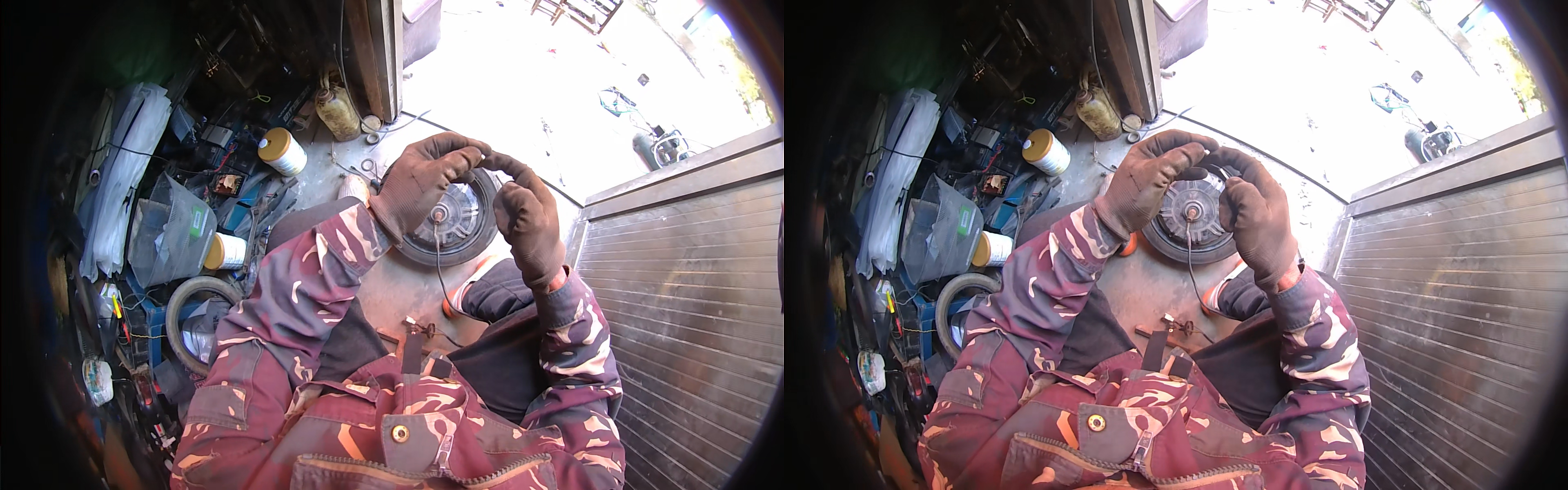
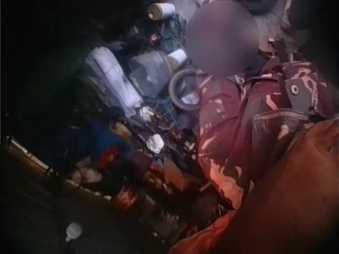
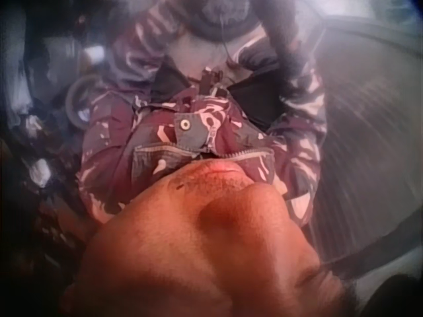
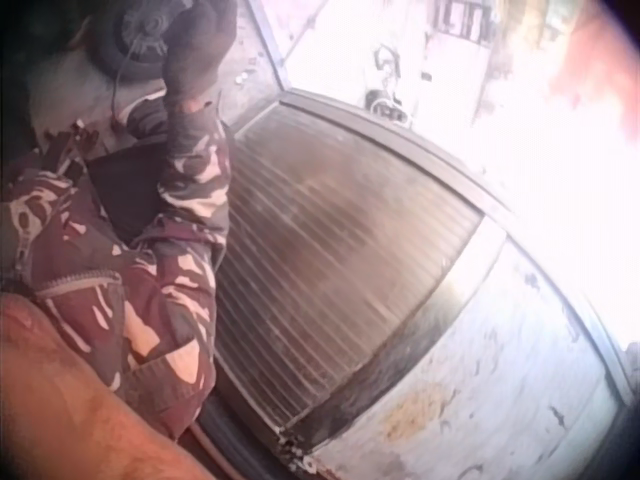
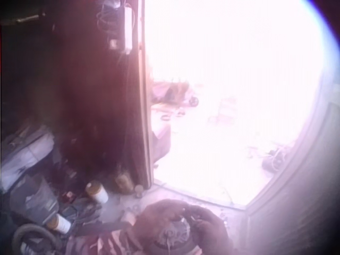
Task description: The person sits on the floor and uses a screwdriver to adjust components on a motorcycle wheel hub. They repeatedly insert and turn the screwdriver in the hub while holding the wheel steady with the other hand.
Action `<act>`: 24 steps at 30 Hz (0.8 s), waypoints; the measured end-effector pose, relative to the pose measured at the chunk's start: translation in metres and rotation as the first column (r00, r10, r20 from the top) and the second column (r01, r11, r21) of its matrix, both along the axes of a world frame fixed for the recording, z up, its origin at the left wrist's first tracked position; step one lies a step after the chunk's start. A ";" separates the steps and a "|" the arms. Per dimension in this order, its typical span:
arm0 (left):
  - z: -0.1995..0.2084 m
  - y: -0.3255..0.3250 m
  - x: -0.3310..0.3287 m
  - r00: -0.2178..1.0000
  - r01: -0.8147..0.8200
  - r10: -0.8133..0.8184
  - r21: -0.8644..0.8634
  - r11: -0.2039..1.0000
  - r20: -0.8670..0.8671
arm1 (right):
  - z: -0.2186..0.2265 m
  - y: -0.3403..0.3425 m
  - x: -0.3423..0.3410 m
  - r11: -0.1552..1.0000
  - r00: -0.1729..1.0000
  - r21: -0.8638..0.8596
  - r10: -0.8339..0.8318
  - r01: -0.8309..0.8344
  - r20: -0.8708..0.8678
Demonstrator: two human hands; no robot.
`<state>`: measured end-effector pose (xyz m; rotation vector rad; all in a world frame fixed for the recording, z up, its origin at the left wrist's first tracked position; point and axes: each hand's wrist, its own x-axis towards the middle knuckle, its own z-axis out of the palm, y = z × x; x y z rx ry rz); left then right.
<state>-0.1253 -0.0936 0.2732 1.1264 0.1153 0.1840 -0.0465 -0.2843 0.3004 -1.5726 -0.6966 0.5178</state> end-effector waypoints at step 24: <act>-0.016 -0.020 -0.001 0.990 0.131 -0.137 -0.225 0.966 -0.013 | -0.001 0.001 -0.007 0.945 0.881 -0.251 -0.069 0.208 0.468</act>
